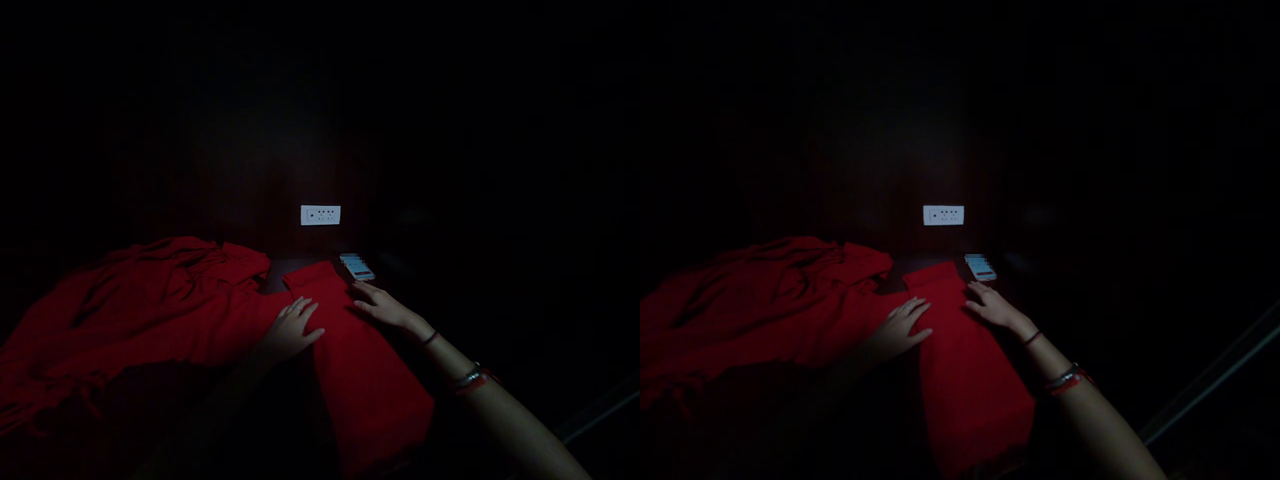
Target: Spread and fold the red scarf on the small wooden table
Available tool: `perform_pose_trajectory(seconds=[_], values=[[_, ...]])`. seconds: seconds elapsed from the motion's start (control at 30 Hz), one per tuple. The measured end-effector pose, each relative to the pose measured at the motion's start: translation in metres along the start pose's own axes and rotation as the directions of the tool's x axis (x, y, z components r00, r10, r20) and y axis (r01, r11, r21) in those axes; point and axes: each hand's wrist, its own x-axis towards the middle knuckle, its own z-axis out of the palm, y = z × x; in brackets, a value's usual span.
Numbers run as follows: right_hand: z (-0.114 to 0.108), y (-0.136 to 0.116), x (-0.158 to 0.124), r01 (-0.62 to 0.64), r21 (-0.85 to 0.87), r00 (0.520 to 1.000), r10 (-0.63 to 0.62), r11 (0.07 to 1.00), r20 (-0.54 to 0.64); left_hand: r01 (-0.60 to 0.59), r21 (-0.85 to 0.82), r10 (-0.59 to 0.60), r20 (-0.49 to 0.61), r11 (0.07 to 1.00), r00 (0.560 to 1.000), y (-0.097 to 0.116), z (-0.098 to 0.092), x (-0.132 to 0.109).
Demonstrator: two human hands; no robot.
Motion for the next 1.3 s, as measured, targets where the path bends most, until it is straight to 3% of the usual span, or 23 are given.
perform_pose_trajectory(seconds=[0.1, 0.17, 0.33, 0.47, 0.6, 0.67, 0.77, 0.87, 0.97, 1.17, 1.3], values=[[-0.001, -0.01, -0.001, 0.136, -0.018, 0.974, -0.13, 0.991, 0.186, -0.094, 0.004, 0.094, 0.067, 0.996, 0.993, 0.005, -0.006, 0.001], [-0.001, -0.022, 0.009, 0.21, -0.052, 0.949, -0.191, 0.976, 0.25, -0.119, 0.013, 0.116, 0.14, 0.993, 0.983, 0.007, -0.011, 0.006], [0.006, -0.042, 0.023, 0.265, -0.076, 0.904, -0.22, 0.961, 0.366, -0.059, 0.041, 0.051, 0.164, 0.997, 0.985, 0.017, -0.013, 0.015], [0.022, -0.033, 0.002, 0.219, -0.084, 0.939, -0.187, 0.972, 0.289, -0.042, 0.084, 0.029, 0.144, 0.996, 0.989, 0.023, 0.0, 0.004], [0.019, -0.024, -0.008, 0.182, -0.149, 0.947, -0.132, 0.972, 0.294, -0.054, 0.107, 0.037, 0.159, 0.993, 0.987, 0.021, 0.009, -0.005], [0.014, -0.024, -0.005, 0.211, -0.229, 0.944, -0.137, 0.95, 0.3, -0.049, 0.105, 0.034, 0.144, 0.993, 0.989, 0.02, 0.007, -0.004], [0.015, -0.03, -0.001, 0.274, -0.33, 0.956, -0.218, 0.903, 0.195, 0.008, 0.117, -0.021, 0.111, 0.993, 0.994, 0.025, 0.0, 0.003], [0.024, -0.032, 0.001, 0.266, -0.386, 0.964, -0.256, 0.883, 0.079, 0.072, 0.134, -0.084, 0.091, 0.988, 0.992, 0.029, -0.007, 0.009], [0.03, -0.026, 0.0, 0.234, -0.384, 0.972, -0.23, 0.893, 0.058, 0.085, 0.164, -0.102, 0.096, 0.983, 0.99, 0.031, -0.007, 0.008], [0.03, -0.008, -0.019, 0.13, -0.217, 0.99, -0.115, 0.967, 0.084, 0.103, 0.222, -0.148, 0.195, 0.97, 0.969, 0.042, 0.0, -0.008], [0.006, -0.01, -0.017, 0.159, -0.145, 0.945, -0.108, 0.976, 0.308, 0.029, 0.194, -0.086, 0.289, 0.981, 0.953, 0.04, -0.017, 0.001]])
